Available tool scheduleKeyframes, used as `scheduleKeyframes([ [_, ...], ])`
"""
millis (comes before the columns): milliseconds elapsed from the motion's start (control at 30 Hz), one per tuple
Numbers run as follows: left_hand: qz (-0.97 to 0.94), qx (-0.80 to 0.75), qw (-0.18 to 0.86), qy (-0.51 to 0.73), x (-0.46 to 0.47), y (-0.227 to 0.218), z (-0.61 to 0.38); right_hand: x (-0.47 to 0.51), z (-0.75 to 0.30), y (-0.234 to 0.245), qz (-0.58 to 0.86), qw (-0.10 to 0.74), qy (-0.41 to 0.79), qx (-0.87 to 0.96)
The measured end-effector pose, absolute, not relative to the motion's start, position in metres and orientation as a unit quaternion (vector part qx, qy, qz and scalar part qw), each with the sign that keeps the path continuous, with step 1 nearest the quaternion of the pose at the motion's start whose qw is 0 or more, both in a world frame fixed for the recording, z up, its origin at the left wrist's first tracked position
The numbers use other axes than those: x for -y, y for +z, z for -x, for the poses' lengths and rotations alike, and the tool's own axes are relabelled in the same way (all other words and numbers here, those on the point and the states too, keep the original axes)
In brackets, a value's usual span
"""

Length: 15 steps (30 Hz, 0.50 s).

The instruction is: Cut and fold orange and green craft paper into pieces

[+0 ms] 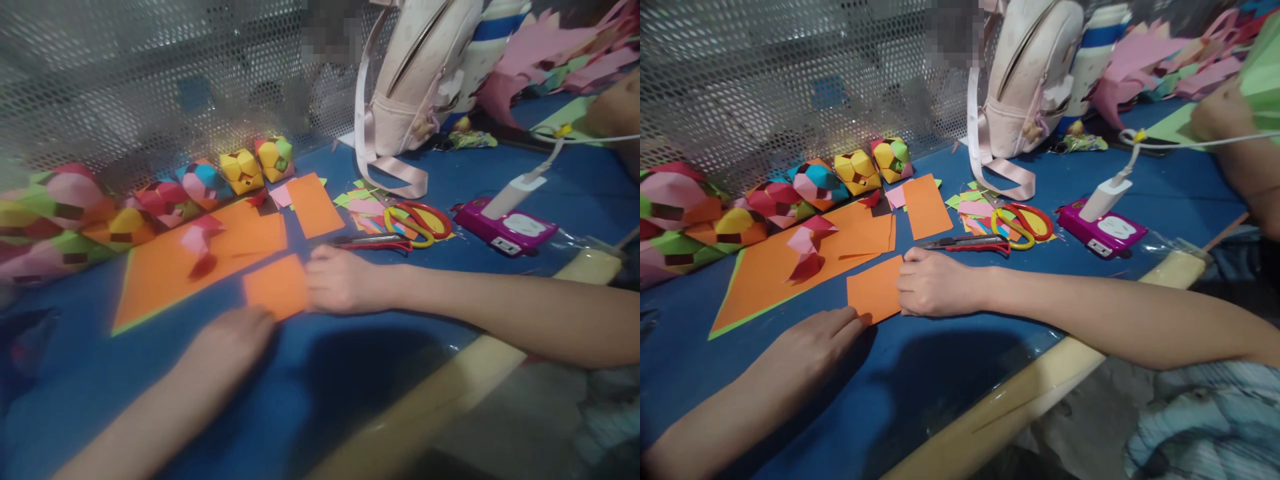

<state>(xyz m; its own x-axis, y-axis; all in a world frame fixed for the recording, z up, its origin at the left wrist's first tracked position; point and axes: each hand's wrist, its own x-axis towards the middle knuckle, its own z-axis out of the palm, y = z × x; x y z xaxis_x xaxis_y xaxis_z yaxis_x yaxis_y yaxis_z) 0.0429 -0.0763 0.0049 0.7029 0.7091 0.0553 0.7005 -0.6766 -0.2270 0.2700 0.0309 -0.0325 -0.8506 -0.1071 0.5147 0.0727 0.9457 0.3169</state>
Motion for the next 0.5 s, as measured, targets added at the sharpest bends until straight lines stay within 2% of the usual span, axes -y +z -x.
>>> scheduleKeyframes([
  [133,0.909,0.406,0.082,0.039,0.079,0.007,-0.037,-0.040,-0.282,-0.021,0.018,0.195,-0.132,0.972],
  [300,0.899,0.438,-0.018,-0.007,0.062,0.020,-0.025,-0.061,-0.314,0.009,0.235,0.100,-0.080,0.964],
  [400,0.875,0.478,0.018,-0.072,0.034,0.021,-0.011,-0.070,-0.327,0.017,0.317,0.036,-0.007,0.948],
  [500,0.846,0.525,0.059,-0.076,0.001,0.015,0.002,-0.074,-0.330,0.015,0.314,0.008,0.058,0.948],
])
